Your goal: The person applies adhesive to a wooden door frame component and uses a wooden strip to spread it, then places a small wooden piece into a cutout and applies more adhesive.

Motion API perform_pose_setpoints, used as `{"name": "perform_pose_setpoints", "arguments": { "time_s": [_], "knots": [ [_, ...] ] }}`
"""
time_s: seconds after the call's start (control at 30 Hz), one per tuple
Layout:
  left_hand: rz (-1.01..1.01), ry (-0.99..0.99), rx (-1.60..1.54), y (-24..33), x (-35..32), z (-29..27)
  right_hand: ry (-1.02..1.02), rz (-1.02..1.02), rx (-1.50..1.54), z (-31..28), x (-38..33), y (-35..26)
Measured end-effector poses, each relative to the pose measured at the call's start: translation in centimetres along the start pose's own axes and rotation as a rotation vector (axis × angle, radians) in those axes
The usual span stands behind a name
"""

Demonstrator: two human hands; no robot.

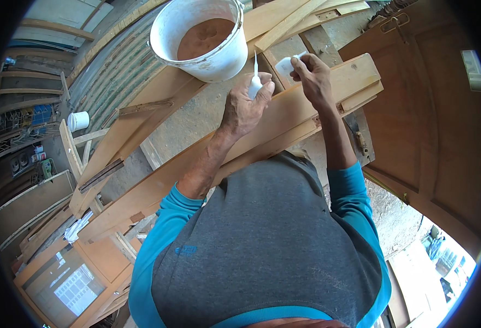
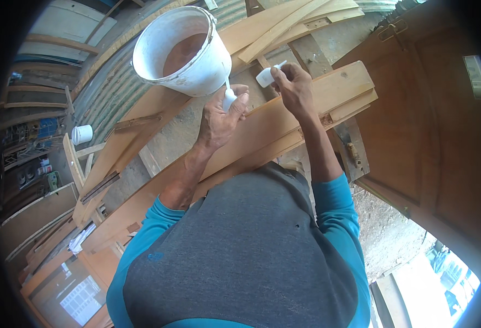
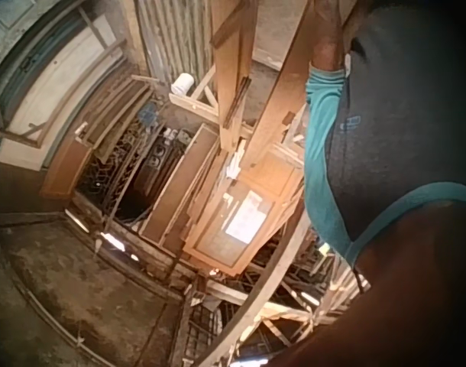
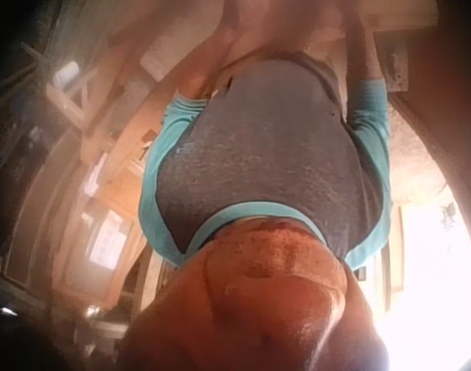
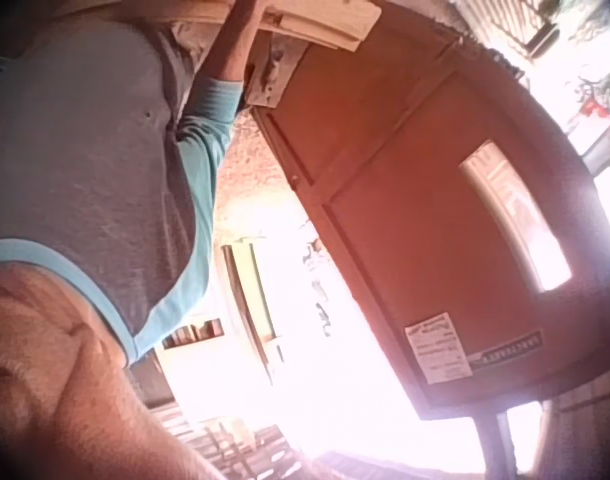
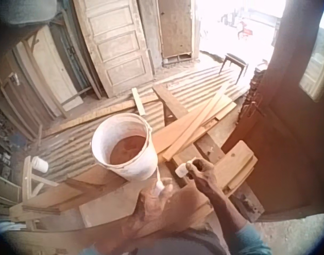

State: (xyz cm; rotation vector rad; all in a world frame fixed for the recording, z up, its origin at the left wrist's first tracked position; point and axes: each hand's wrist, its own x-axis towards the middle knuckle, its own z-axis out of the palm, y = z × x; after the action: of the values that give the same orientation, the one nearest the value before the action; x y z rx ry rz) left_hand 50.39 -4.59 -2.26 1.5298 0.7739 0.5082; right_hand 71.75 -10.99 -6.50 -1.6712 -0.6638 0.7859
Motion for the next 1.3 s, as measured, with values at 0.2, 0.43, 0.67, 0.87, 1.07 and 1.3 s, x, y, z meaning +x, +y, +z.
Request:
{"name": "perform_pose_setpoints", "arguments": {
  "time_s": [0.2, 0.43, 0.67, 0.87, 1.07, 1.3],
  "knots": [
    [0.043, -0.009, -0.092, -0.4, 0.2, 0.2, 0.016, -0.065, -0.052, 4.0, 8.1, 0.7],
    [0.080, -0.012, -0.028, 0.8, 0.1, -0.3, 0.093, -0.164, -0.377, 4.4, 10.7, -1.2],
    [0.194, 0.094, -0.012, -0.6, 0.6, -1.2, -0.299, -0.126, -0.077, 1.0, -2.2, -3.4],
    [0.195, -0.062, 0.063, 0.3, 1.8, 0.5, -0.353, -0.160, 0.153, 0.2, -7.7, -1.2],
    [0.186, -0.242, 0.220, 1.2, 2.2, 2.3, -0.240, -0.159, 0.163, -0.8, -8.7, -0.2],
    [0.199, -0.300, 0.973, -1.8, -2.1, 4.4, 0.184, -0.142, 0.347, -6.4, -10.4, 1.8]
  ]
}}
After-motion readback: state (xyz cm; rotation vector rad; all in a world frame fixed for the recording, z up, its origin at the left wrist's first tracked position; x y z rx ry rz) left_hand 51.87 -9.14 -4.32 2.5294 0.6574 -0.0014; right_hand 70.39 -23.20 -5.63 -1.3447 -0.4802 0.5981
